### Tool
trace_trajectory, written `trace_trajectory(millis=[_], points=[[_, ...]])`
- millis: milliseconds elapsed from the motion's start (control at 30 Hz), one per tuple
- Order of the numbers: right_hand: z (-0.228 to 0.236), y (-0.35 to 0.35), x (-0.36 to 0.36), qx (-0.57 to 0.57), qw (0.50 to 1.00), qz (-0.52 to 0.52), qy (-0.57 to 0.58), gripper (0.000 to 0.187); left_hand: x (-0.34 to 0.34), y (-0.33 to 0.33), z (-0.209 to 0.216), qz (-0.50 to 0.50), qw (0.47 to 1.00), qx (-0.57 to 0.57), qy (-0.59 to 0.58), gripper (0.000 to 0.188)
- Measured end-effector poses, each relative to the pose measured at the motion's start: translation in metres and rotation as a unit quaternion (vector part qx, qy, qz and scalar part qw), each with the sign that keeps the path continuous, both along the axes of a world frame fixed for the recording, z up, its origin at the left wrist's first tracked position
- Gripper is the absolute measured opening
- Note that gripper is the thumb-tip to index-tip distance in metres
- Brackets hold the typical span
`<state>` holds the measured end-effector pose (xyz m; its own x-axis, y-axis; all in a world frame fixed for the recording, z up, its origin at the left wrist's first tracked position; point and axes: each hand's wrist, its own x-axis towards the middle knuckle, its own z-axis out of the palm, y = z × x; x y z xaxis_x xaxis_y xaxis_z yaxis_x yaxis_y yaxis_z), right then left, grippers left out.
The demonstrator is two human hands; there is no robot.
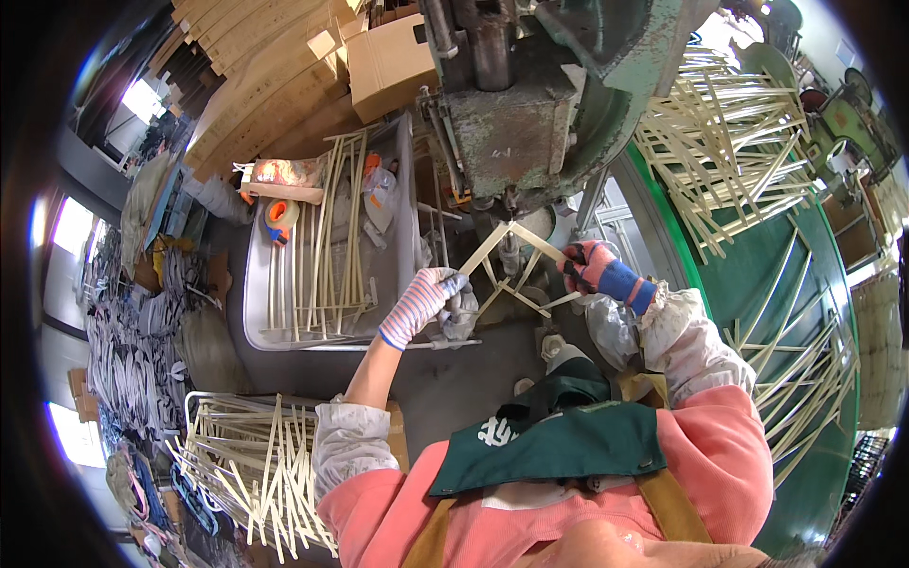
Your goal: The person repeatedly picks up thin wooden sticks, inserts them into a press machine to form rectangular frames, and places the finished frames onto a green conveyor belt. The process is continuous and repetitive throughout the clip.
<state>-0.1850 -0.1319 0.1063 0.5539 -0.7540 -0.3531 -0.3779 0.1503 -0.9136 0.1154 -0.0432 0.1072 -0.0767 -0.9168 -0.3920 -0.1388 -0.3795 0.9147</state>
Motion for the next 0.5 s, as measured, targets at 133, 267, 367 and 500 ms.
trace_trajectory(millis=[133,267,367,500], points=[[0.005,0.025,-0.001,0.046,0.992,0.058,-0.106,0.018,-0.015,0.008,-0.013,0.101,0.896,-0.252,-0.351,0.031],[-0.010,0.041,-0.025,0.036,0.975,0.172,-0.137,0.030,-0.014,0.057,0.000,0.160,0.846,-0.242,-0.447,0.039],[-0.047,0.013,-0.070,0.030,0.958,0.152,-0.241,0.034,0.007,0.114,0.036,0.182,0.886,-0.298,-0.305,0.029],[-0.152,-0.031,-0.143,0.107,0.993,0.034,0.029,0.022,0.068,0.212,0.101,0.334,0.857,-0.305,-0.248,0.024]])
